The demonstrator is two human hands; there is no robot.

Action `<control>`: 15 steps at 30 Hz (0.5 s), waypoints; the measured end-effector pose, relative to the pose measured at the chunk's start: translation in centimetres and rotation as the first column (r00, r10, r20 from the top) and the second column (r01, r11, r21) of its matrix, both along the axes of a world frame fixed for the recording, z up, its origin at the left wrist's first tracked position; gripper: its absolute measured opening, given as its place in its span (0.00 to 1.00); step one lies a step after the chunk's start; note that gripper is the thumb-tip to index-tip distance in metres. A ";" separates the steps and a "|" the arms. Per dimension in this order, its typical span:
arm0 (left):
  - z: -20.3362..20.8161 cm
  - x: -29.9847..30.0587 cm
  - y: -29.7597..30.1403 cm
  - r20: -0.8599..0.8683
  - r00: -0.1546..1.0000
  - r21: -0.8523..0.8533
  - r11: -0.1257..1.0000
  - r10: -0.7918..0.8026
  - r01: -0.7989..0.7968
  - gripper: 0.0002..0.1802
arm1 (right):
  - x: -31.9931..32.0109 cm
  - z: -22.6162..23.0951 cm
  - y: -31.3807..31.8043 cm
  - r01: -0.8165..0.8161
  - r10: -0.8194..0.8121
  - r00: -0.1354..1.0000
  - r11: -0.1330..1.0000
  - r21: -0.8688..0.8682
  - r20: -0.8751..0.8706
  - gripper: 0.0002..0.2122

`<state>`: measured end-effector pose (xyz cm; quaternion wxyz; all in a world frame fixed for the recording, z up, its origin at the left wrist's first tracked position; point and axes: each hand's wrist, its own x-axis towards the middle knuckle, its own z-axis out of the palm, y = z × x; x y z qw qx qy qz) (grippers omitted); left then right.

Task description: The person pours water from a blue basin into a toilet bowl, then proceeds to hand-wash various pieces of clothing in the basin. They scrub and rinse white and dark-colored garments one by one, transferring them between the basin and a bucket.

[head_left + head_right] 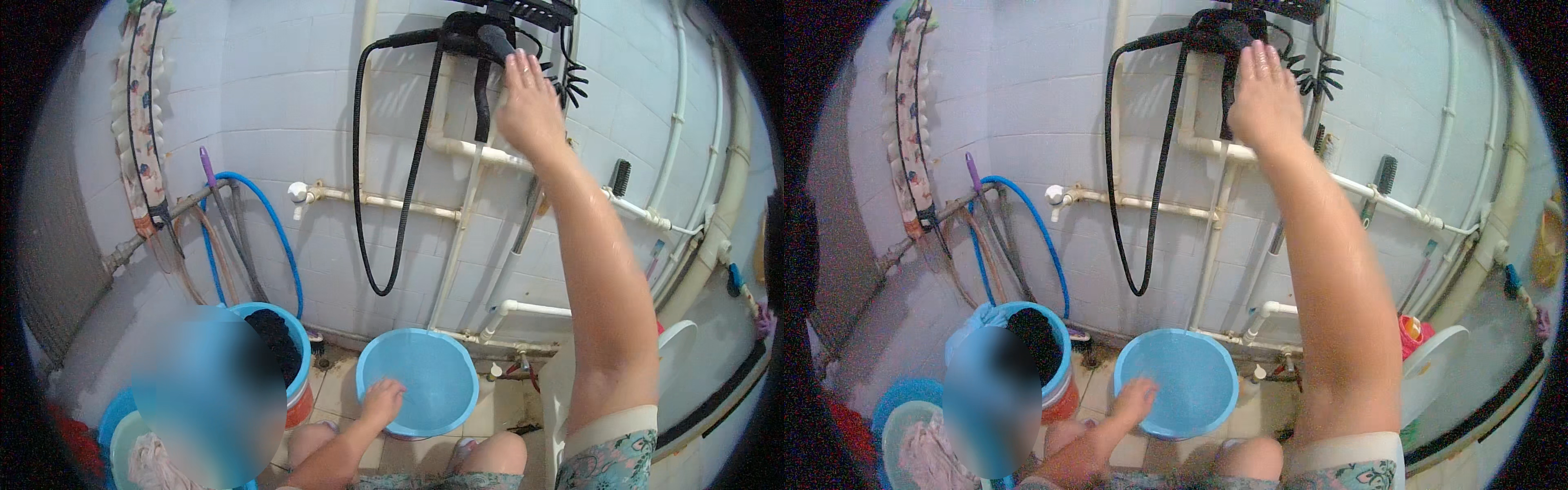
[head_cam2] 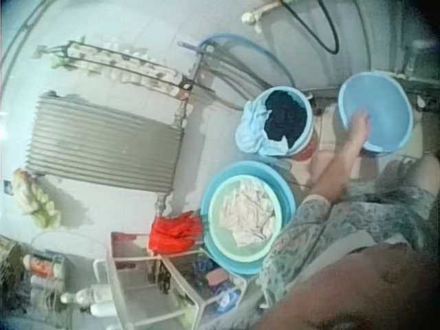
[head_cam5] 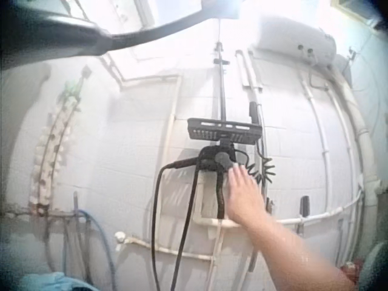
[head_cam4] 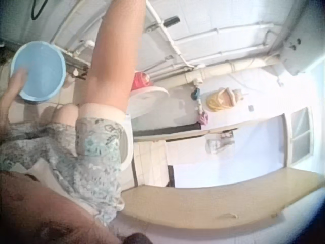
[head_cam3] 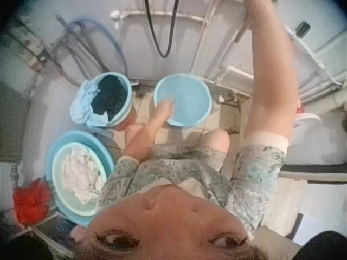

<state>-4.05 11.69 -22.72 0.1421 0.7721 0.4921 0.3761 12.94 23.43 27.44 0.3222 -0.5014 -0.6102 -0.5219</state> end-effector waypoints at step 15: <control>0.2 -1.8 0.9 0.042 0.998 -0.028 0.999 0.042 -0.040 0.08 | -0.3 -31.5 -1.3 -0.711 0.190 0.670 0.439 -0.548 -0.717 0.34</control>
